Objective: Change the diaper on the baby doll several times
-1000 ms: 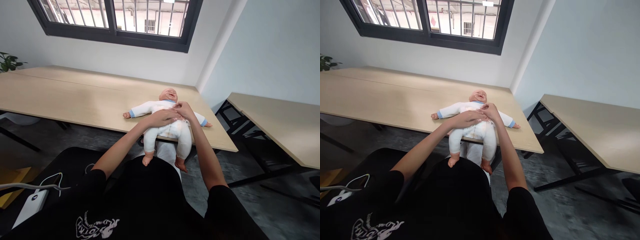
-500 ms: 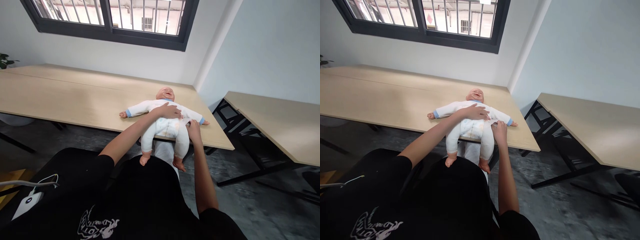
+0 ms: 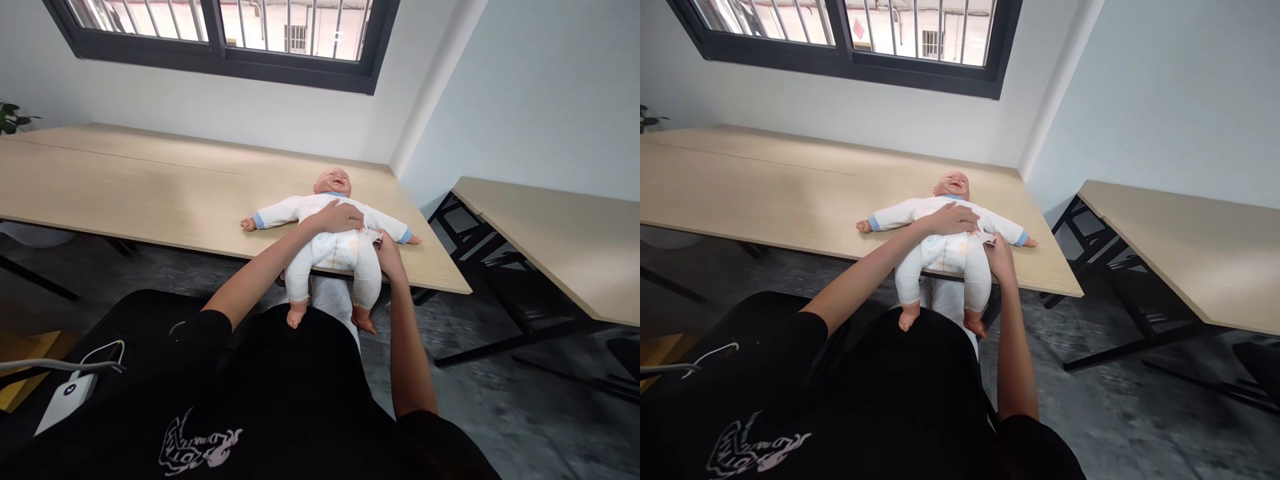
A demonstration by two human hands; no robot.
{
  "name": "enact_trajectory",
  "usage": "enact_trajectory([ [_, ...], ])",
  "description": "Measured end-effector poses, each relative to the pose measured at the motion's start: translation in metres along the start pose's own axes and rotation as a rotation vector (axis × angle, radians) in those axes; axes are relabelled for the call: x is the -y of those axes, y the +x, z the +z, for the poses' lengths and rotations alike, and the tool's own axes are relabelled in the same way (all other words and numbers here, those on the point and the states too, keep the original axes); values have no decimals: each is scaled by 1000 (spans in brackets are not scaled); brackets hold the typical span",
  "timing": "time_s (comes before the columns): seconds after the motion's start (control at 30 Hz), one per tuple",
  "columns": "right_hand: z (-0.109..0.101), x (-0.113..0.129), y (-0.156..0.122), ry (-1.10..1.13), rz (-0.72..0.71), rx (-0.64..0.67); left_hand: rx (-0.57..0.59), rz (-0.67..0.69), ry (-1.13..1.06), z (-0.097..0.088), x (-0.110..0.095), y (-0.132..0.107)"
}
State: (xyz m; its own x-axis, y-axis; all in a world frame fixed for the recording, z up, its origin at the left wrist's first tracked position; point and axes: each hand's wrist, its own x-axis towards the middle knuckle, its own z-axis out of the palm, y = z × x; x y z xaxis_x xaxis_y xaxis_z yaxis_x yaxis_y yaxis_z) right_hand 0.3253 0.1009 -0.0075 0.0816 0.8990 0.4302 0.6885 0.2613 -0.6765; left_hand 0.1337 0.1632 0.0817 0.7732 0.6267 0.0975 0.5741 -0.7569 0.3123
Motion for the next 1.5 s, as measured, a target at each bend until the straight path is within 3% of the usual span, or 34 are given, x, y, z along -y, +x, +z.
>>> enact_trajectory([
  [0.2,-3,-1,-1,245,176,-111,4,-23,-1,2,4,3],
  [0.57,-4,-7,2,492,275,-327,-53,-113,34,3,4,1],
  [0.7,-7,6,0,482,222,-409,-67,-139,17,2,4,1],
  [0.87,-26,36,3,444,71,-528,-124,-167,2,0,10,0],
  [1.0,-31,65,12,340,14,-392,-130,-169,22,1,10,-1],
  [1.17,-8,97,12,179,-54,-217,-115,-153,24,2,12,1],
  [1.33,10,110,6,-35,-105,-216,-151,-125,-49,4,24,6],
  [1.5,14,107,6,-35,-121,-195,-237,-65,-278,7,35,9],
])
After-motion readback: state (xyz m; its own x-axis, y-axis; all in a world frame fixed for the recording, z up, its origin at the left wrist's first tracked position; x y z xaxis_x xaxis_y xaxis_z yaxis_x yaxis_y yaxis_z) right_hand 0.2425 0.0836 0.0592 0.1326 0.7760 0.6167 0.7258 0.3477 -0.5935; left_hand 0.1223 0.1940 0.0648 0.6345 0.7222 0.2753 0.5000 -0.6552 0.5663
